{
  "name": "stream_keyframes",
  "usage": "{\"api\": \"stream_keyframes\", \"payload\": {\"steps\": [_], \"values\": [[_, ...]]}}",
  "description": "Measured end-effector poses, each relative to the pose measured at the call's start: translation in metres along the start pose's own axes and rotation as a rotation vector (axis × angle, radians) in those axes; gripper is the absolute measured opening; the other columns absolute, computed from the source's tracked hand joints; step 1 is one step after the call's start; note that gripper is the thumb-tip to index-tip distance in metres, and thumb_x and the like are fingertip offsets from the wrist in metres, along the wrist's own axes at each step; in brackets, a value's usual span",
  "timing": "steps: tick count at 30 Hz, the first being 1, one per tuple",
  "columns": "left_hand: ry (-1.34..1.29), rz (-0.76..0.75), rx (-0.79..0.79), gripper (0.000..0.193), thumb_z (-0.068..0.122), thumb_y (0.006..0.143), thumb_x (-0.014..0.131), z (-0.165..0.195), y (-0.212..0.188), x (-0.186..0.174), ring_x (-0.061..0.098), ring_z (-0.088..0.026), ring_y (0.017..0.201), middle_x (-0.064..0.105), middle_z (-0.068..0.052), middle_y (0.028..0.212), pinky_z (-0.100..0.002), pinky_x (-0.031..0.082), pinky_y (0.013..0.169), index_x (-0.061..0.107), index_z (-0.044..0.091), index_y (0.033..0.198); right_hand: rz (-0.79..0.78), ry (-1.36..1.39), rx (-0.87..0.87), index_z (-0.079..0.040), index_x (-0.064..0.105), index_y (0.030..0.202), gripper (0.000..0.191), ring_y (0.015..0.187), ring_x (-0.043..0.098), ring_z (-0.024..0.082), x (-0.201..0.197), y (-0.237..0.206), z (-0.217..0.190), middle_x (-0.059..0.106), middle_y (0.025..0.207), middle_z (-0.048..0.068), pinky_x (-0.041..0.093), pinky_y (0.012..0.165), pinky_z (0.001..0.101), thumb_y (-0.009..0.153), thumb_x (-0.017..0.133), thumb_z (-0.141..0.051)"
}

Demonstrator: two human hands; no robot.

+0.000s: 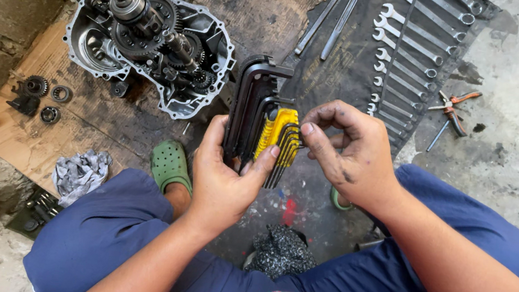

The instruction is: The person organizes a set of wrenches and hex keys on a black mat, then wipes their hands with a cloth. They handle a disassembled engine casing and small parts nearby, arranging tools in rows and placing them back into a holder.

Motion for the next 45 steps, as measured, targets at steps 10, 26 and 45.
{"api": "stream_keyframes", "payload": {"steps": [10,26,45], "values": [[0.005,0.005,-0.022,0.033,0.007,0.091,0.079,-0.001,-0.001,0.000,0.065,-0.004,0.084,0.071,-0.002,0.097,-0.022,0.054,0.071,0.058,0.002,0.115,-0.007,-0.033,0.005,0.003,0.069,0.105,0.011,0.079,0.067,0.005,0.000,0.000,0.003,0.071,0.093,0.002,0.059,0.067,0.0218,0.099,0.066,-0.007],[-0.060,-0.027,-0.033,0.036,0.005,0.091,0.078,-0.006,-0.001,-0.002,0.067,-0.007,0.091,0.070,-0.003,0.103,-0.024,0.056,0.081,0.057,0.002,0.120,-0.006,-0.092,-0.028,0.003,0.068,0.097,0.011,0.077,0.067,0.004,-0.002,0.001,0.001,0.070,0.085,0.001,0.058,0.067,0.0214,0.099,0.068,-0.008],[-0.065,-0.017,-0.064,0.034,0.008,0.089,0.078,-0.011,0.000,-0.003,0.066,-0.007,0.087,0.069,-0.002,0.099,-0.023,0.054,0.075,0.057,0.003,0.116,-0.006,-0.054,0.026,0.001,0.069,0.093,0.013,0.068,0.061,0.002,0.000,0.002,0.004,0.067,0.076,-0.002,0.051,0.058,0.0196,0.098,0.068,-0.011]]}}
Point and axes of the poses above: each hand's wrist, its own y-axis towards the middle knuckle, its own x-axis out of the palm, z = x × y, the point moved 1 cm from there along y, towards the middle knuckle
